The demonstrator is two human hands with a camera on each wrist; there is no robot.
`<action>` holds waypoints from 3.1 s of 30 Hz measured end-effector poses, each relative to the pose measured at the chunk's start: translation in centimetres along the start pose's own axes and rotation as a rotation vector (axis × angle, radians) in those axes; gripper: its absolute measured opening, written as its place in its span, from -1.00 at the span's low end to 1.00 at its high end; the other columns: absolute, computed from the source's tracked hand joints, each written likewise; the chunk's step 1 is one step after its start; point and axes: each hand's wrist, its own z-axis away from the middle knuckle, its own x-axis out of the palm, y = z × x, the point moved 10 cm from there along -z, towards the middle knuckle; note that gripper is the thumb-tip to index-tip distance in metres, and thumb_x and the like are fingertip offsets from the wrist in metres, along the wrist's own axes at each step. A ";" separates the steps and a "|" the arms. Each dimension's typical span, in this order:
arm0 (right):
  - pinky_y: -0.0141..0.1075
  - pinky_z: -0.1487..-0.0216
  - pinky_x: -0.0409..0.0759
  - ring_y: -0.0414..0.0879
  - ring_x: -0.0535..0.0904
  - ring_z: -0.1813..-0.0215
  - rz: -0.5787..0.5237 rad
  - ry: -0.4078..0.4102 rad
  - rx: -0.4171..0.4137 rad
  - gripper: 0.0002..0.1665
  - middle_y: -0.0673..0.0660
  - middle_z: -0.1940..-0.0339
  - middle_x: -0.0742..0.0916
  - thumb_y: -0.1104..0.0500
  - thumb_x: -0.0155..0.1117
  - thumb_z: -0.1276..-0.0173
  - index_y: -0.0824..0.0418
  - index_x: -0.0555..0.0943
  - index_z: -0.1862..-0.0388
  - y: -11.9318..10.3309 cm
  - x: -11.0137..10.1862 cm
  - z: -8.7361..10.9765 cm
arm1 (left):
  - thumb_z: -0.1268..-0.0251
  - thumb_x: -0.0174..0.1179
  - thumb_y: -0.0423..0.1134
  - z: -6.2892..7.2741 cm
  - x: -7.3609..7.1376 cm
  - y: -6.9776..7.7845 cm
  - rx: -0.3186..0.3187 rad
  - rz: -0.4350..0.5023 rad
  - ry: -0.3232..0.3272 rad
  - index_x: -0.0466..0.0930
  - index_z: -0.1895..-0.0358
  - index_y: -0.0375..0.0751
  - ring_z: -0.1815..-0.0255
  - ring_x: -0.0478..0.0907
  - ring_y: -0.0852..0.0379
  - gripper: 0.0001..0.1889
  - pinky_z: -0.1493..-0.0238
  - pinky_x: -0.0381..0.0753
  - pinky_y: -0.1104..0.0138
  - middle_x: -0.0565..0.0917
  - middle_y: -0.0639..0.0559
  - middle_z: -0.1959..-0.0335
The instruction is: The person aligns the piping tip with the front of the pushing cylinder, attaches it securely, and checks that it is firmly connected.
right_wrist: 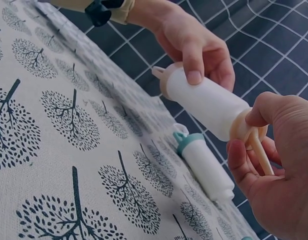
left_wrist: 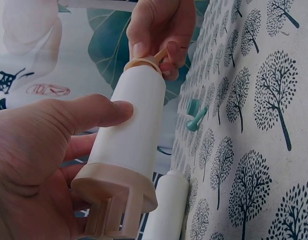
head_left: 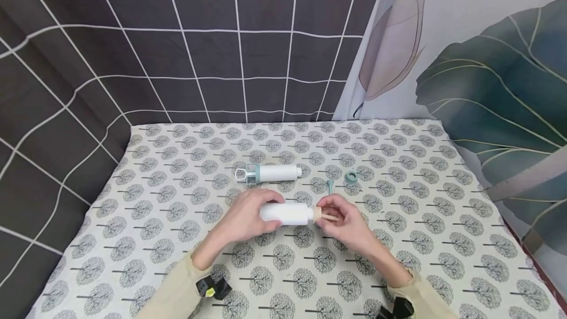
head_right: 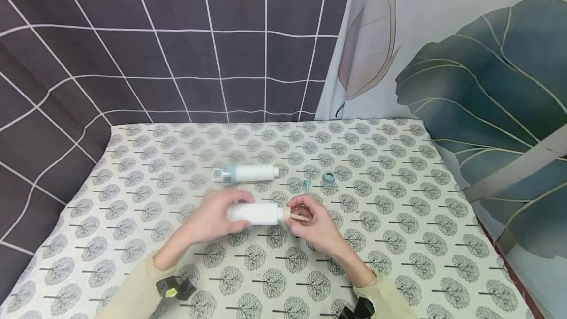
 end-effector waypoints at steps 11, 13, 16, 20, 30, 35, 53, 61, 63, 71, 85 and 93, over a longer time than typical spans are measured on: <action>-0.21 -0.01 0.66 0.22 0.63 -0.06 0.038 -0.015 0.024 -0.61 0.40 -0.05 0.61 0.44 0.31 -0.19 0.44 0.48 0.00 0.0 0.4 0.0 | 0.12 0.56 -0.33 0.0 -0.1 0.4 0.022 0.016 -0.004 0.69 0.03 -0.20 0.05 0.60 -0.01 -0.54 -0.08 0.51 0.00 0.71 -0.05 0.02; -0.22 0.00 0.66 0.21 0.63 -0.05 0.047 -0.012 0.030 -0.61 0.39 -0.04 0.62 0.42 0.32 -0.19 0.43 0.48 0.00 0.0 0.3 0.0 | 0.12 0.56 -0.32 0.0 -0.1 0.5 0.036 0.013 -0.003 0.68 0.03 -0.21 0.05 0.61 -0.01 -0.53 -0.08 0.51 0.01 0.71 -0.05 0.03; -0.22 0.01 0.67 0.20 0.64 -0.02 0.055 -0.007 0.037 -0.61 0.38 -0.01 0.63 0.41 0.33 -0.20 0.42 0.48 -0.01 0.0 0.3 0.0 | 0.11 0.56 -0.33 0.0 0.0 0.6 0.045 0.011 -0.003 0.68 0.03 -0.22 0.06 0.62 -0.02 -0.54 -0.06 0.53 0.01 0.71 -0.06 0.03; -0.21 0.01 0.67 0.20 0.64 -0.03 0.055 -0.005 0.044 -0.61 0.37 -0.01 0.63 0.42 0.34 -0.19 0.42 0.49 -0.01 0.1 0.4 0.0 | 0.11 0.56 -0.34 0.0 0.0 0.5 0.039 0.015 -0.004 0.68 0.03 -0.22 0.06 0.62 -0.02 -0.54 -0.05 0.53 0.01 0.71 -0.06 0.03; -0.21 0.00 0.66 0.20 0.64 -0.04 0.044 -0.007 0.051 -0.61 0.38 -0.04 0.63 0.42 0.34 -0.21 0.42 0.49 -0.01 0.2 0.4 0.0 | 0.13 0.56 -0.35 0.1 -0.2 0.7 0.040 0.009 0.012 0.68 0.02 -0.24 0.02 0.62 -0.03 -0.52 -0.11 0.52 -0.02 0.71 -0.08 0.01; -0.21 0.01 0.67 0.20 0.65 -0.03 0.041 -0.013 0.033 -0.62 0.41 -0.04 0.63 0.42 0.34 -0.22 0.43 0.49 -0.01 0.1 0.4 0.0 | 0.12 0.56 -0.37 0.1 -0.1 0.8 0.043 -0.006 0.017 0.68 0.03 -0.24 0.02 0.62 -0.04 -0.53 -0.15 0.49 -0.07 0.71 -0.08 0.02; -0.13 0.10 0.70 0.29 0.68 0.18 -0.061 -0.034 0.082 -0.61 0.35 0.17 0.69 0.35 0.31 -0.33 0.54 0.46 -0.05 0.6 0.6 -0.1 | 0.14 0.57 -0.35 0.1 -0.1 0.9 0.036 -0.018 0.046 0.69 0.03 -0.23 0.01 0.62 -0.05 -0.52 -0.18 0.46 -0.08 0.71 -0.08 0.01; -0.15 0.08 0.69 0.08 0.72 0.22 -0.074 -0.013 0.109 -0.58 0.36 0.20 0.71 0.29 0.34 -0.35 0.57 0.48 -0.02 0.9 0.4 -0.1 | 0.15 0.56 -0.37 0.0 -0.1 0.9 0.041 -0.029 0.064 0.69 0.05 -0.22 0.03 0.63 -0.04 -0.54 -0.12 0.51 -0.06 0.72 -0.08 0.04; -0.14 0.07 0.69 0.04 0.73 0.23 -0.077 -0.003 0.119 -0.58 0.35 0.19 0.72 0.29 0.35 -0.34 0.57 0.48 -0.02 1.0 0.4 -0.2 | 0.14 0.56 -0.37 0.0 -0.1 0.9 0.044 -0.031 0.066 0.69 0.05 -0.22 0.03 0.63 -0.04 -0.54 -0.12 0.50 -0.06 0.72 -0.07 0.04; -0.13 0.05 0.68 0.03 0.73 0.20 -0.115 -0.001 0.133 -0.58 0.36 0.14 0.70 0.32 0.34 -0.33 0.57 0.48 -0.05 1.1 0.4 -0.2 | 0.14 0.56 -0.36 0.0 -0.2 0.9 0.047 -0.032 0.065 0.69 0.05 -0.23 0.01 0.62 -0.05 -0.54 -0.13 0.50 -0.06 0.72 -0.07 0.04; -0.13 0.06 0.69 0.10 0.71 0.21 -0.080 -0.009 0.171 -0.61 0.33 0.20 0.71 0.28 0.32 -0.34 0.57 0.51 0.01 1.2 0.4 0.0 | 0.14 0.56 -0.38 0.2 -0.4 1.5 0.084 -0.048 0.075 0.69 0.03 -0.25 -0.05 0.61 -0.08 -0.53 -0.18 0.48 -0.08 0.72 -0.11 0.01; -0.15 0.16 0.72 0.08 0.69 0.31 -0.073 -0.024 0.174 -0.63 0.37 0.29 0.70 0.24 0.29 -0.38 0.55 0.52 0.05 1.3 0.5 0.0 | 0.14 0.55 -0.38 0.3 -0.4 1.9 0.096 -0.053 0.068 0.69 0.03 -0.27 -0.05 0.61 -0.07 -0.53 -0.20 0.47 -0.06 0.72 -0.11 0.01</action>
